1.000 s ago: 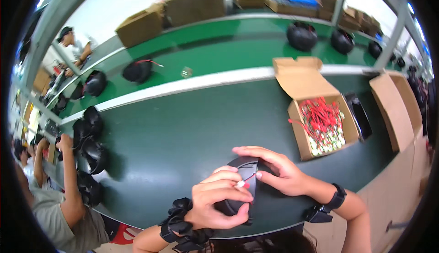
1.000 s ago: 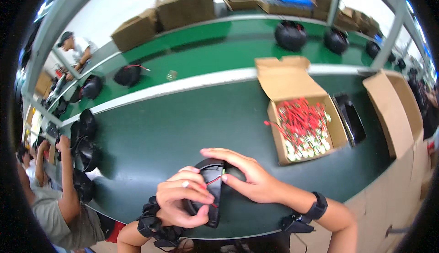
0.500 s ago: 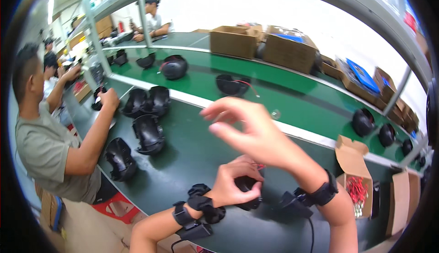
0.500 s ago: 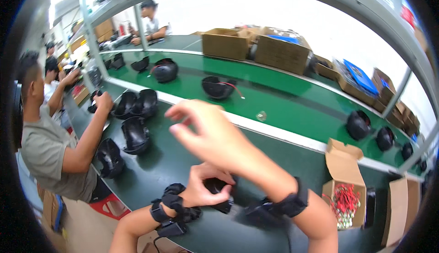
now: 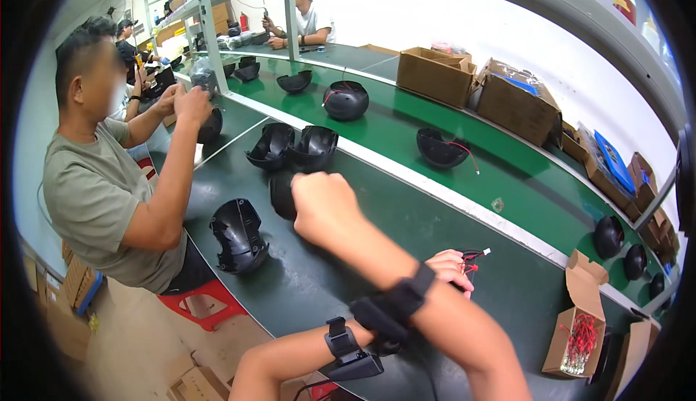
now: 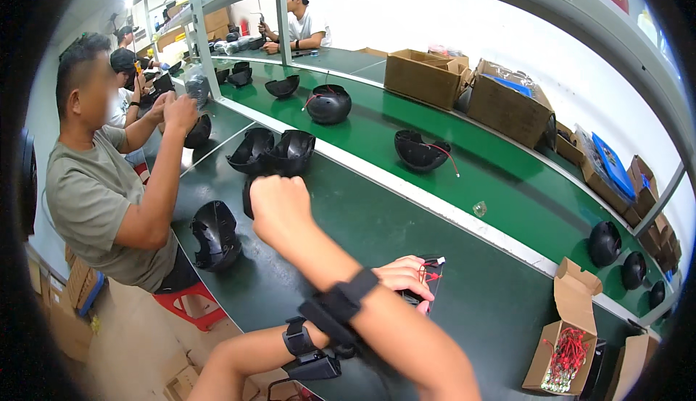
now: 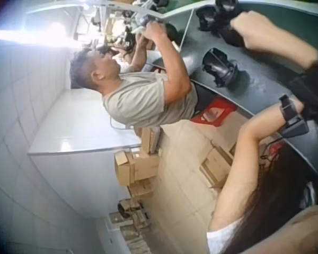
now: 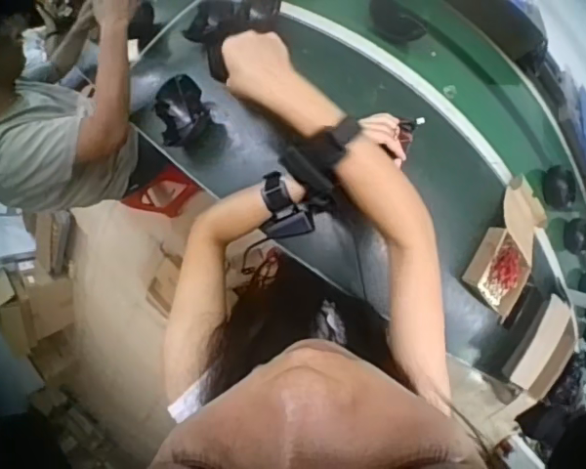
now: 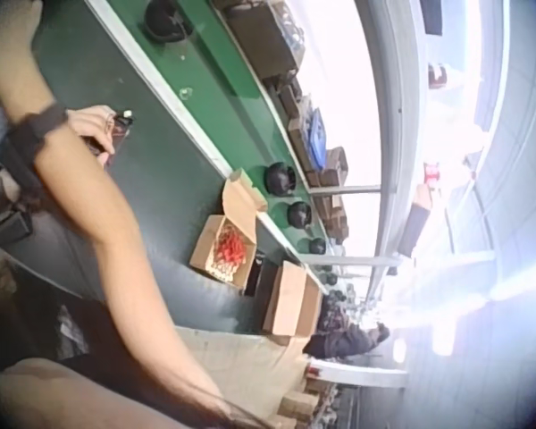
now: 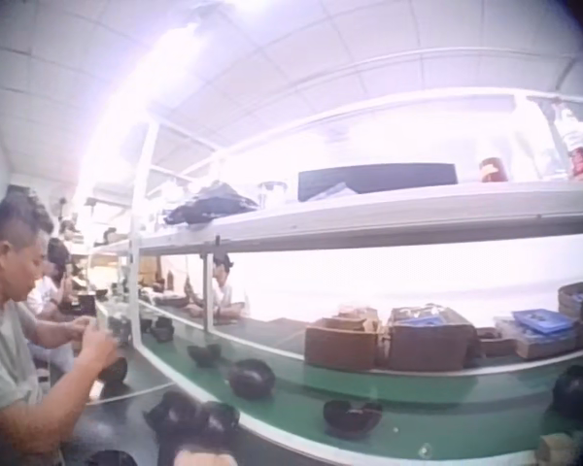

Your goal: Insert battery and connect wires inside a plastic housing on an assembly line.

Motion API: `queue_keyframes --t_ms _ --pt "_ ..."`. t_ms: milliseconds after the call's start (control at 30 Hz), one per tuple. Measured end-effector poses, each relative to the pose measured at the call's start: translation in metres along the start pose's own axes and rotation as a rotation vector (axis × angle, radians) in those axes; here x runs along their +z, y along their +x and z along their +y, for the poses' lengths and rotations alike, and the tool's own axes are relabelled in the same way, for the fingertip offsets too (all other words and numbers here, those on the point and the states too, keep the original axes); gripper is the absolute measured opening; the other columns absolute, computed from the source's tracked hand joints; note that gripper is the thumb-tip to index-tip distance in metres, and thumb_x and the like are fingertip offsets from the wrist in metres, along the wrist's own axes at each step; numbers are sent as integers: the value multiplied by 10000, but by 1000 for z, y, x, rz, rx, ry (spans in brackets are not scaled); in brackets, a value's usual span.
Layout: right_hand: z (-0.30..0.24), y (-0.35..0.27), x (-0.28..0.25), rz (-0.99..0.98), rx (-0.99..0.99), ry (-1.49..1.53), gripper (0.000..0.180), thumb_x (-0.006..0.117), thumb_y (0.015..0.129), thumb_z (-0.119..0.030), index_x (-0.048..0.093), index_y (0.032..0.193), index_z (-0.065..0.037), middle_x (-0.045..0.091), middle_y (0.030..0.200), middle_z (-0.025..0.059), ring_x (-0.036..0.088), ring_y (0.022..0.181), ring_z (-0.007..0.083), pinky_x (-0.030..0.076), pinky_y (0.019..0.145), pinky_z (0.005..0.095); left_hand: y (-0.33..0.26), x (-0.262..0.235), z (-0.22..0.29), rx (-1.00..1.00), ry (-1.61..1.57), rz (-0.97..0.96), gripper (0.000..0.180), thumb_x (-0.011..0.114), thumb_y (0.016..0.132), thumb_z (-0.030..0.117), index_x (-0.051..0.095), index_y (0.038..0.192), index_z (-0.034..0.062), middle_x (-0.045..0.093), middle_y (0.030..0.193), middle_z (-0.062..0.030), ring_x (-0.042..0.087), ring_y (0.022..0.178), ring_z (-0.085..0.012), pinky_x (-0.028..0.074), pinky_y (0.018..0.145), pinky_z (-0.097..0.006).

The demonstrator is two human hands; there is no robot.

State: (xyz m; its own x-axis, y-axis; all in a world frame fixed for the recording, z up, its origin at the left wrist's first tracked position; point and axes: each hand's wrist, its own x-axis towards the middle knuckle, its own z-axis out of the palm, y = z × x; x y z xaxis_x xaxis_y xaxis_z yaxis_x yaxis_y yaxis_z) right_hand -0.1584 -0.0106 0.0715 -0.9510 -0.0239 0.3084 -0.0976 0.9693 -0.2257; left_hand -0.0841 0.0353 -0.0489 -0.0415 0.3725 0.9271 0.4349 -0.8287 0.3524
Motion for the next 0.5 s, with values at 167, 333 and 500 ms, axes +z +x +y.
queue_keyframes --t_ms 167,333,500 --pt "13 -80 -108 562 -27 915 264 648 772 -212 545 869 10 549 720 87 533 642 161 465 642 331 -34 3 11 -462 118 -15 424 740 748 362 634 1041 75 648 1038 -145 587 1009 -309 431 944 -399" --pt "62 -217 -174 211 115 1139 238 702 736 -188 547 803 -20 508 742 -15 451 711 57 332 605 217 17 0 62 -356 92 72 132 707 623 -7 672 749 8 645 745 -104 633 799 -241 467 940 -383" --pt "109 -317 -123 -286 538 715 328 699 811 -298 573 887 -5 547 761 45 481 733 87 405 652 287 20 21 75 -379 -2 -14 101 671 633 -20 678 716 37 670 698 -52 630 753 -193 435 929 -387"
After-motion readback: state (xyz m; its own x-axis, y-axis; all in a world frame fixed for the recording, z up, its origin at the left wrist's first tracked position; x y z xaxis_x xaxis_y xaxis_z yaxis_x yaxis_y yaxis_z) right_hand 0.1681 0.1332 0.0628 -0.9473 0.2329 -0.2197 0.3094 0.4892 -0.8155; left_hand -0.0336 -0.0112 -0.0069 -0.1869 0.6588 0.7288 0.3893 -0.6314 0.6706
